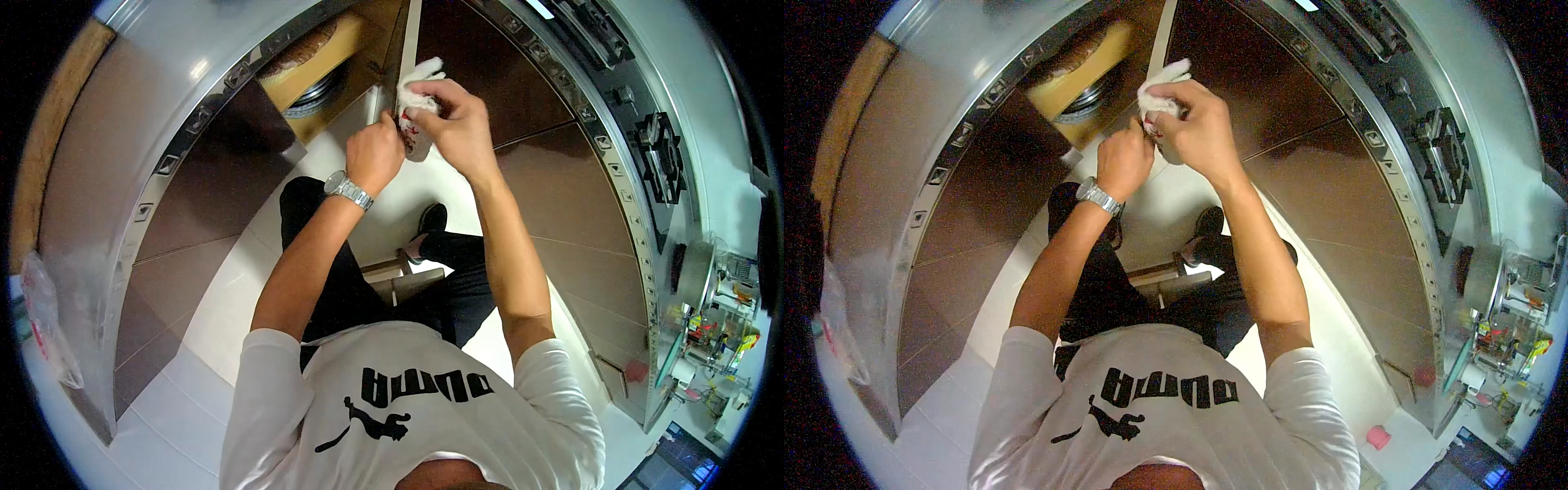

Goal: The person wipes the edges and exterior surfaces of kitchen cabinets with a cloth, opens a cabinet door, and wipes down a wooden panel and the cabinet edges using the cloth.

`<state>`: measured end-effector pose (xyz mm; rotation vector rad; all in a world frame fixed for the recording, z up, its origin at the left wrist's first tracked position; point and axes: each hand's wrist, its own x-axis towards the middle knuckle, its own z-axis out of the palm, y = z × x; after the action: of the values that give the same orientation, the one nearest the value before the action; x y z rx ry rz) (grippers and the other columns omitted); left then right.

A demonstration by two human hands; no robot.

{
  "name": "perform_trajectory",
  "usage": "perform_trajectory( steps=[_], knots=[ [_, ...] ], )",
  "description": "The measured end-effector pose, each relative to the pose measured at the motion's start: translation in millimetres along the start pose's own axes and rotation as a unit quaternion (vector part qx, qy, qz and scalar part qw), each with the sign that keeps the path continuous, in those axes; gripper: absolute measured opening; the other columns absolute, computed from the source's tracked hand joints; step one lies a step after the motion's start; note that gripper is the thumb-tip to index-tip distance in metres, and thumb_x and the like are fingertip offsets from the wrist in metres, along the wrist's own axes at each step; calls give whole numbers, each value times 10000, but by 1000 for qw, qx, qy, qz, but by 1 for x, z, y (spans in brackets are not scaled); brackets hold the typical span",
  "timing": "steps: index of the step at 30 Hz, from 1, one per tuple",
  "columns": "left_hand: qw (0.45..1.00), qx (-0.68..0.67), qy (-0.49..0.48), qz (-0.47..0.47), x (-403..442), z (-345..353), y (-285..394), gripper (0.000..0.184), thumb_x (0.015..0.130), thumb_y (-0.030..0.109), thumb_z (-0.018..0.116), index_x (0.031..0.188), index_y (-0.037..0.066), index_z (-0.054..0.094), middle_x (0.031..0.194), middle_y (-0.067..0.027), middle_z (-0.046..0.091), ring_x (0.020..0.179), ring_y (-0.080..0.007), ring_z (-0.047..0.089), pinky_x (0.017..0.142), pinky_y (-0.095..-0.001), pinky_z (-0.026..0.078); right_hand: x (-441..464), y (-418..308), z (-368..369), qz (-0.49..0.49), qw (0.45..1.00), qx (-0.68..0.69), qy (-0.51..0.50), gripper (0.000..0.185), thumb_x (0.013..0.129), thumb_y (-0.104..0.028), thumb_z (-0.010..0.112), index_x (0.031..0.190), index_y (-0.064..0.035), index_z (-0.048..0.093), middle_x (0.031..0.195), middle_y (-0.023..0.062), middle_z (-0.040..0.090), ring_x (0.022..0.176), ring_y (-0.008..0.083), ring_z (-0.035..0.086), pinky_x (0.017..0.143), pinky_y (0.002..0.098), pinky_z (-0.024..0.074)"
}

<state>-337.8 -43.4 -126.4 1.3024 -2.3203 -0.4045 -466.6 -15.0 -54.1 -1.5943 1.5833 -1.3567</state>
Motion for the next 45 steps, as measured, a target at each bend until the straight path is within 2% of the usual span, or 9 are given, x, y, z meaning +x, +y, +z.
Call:
perform_trajectory(
  steps=[10, 16, 19, 23, 28, 32, 35, 38, 45],
  knots=[
    [1000, -5, 3, -9, 1, 1, -2, 208, 762, 94, 573, 914, -43, 534, 667, -203, 628, 597, -354, 634, 549, -449, 516, 10, -2, -3, 33, 990, -114, -76, 228, 718, -149, 685, 929, -63, 668, 889, 148, 667, 784, 305, 655, 699, 358, 498],
    [998, -59, 11, -29, 0, -1, -2, 269, 734, 122, 624, 921, -43, 526, 687, -214, 627, 655, -382, 631, 586, -459, 514, 9, -21, 10, -56, 955, -286, -56, 218, 734, -203, 681, 930, -116, 641, 877, 119, 670, 812, 347, 632, 698, 451, 493],
    [997, -71, 28, -28, 0, 3, -6, 283, 727, 131, 635, 925, -40, 525, 693, -217, 627, 671, -392, 629, 601, -467, 511, 9, -22, 16, -46, 948, -312, -47, 238, 730, -138, 692, 948, -68, 627, 851, 139, 660, 794, 349, 628, 680, 409, 490],
    [997, -70, 5, -30, 0, 0, -7, 282, 743, 111, 610, 966, -42, 532, 701, -222, 626, 663, -392, 624, 601, -474, 506, 9, -17, 15, -25, 953, -299, -47, 220, 753, -211, 671, 932, -89, 634, 873, 158, 663, 810, 357, 630, 704, 459, 490],
    [999, -49, 5, -12, -1, -1, -7, 268, 761, 93, 578, 984, -49, 536, 689, -218, 623, 640, -388, 621, 594, -474, 504, 10, 15, 3, 3, 992, -83, -95, 240, 726, -147, 695, 937, -61, 621, 824, 151, 660, 711, 307, 629, 648, 377, 489],
    [998, -41, 13, -35, 0, 0, -5, 261, 753, 90, 577, 969, -51, 537, 674, -211, 623, 638, -374, 628, 593, -468, 506, 14, 28, -2, -12, 993, -36, -109, 247, 715, -118, 701, 939, -56, 618, 793, 140, 653, 673, 268, 618, 622, 340, 477],
    [999, -30, 19, -34, 0, -1, -5, 251, 750, 93, 580, 952, -49, 536, 673, -211, 623, 640, -370, 630, 592, -466, 506, 19, 21, 4, -21, 991, -57, -116, 219, 729, -141, 684, 924, -63, 621, 791, 148, 653, 700, 300, 630, 641, 377, 487],
    [999, -41, 22, -24, 0, 1, -6, 232, 753, 101, 578, 930, -44, 537, 673, -217, 622, 641, -373, 628, 592, -465, 506, 14, -19, 10, -16, 961, -264, -79, 177, 747, -178, 642, 894, -81, 631, 818, 164, 656, 782, 362, 627, 684, 453, 491],
    [998, -52, 8, -27, 2, 0, -3, 215, 735, 99, 596, 888, -41, 541, 672, -232, 616, 635, -393, 616, 589, -477, 496, 38, -13, 16, -35, 952, -303, -6, 222, 746, -211, 669, 922, -76, 650, 800, 171, 660, 793, 360, 632, 692, 439, 489]
  ],
)
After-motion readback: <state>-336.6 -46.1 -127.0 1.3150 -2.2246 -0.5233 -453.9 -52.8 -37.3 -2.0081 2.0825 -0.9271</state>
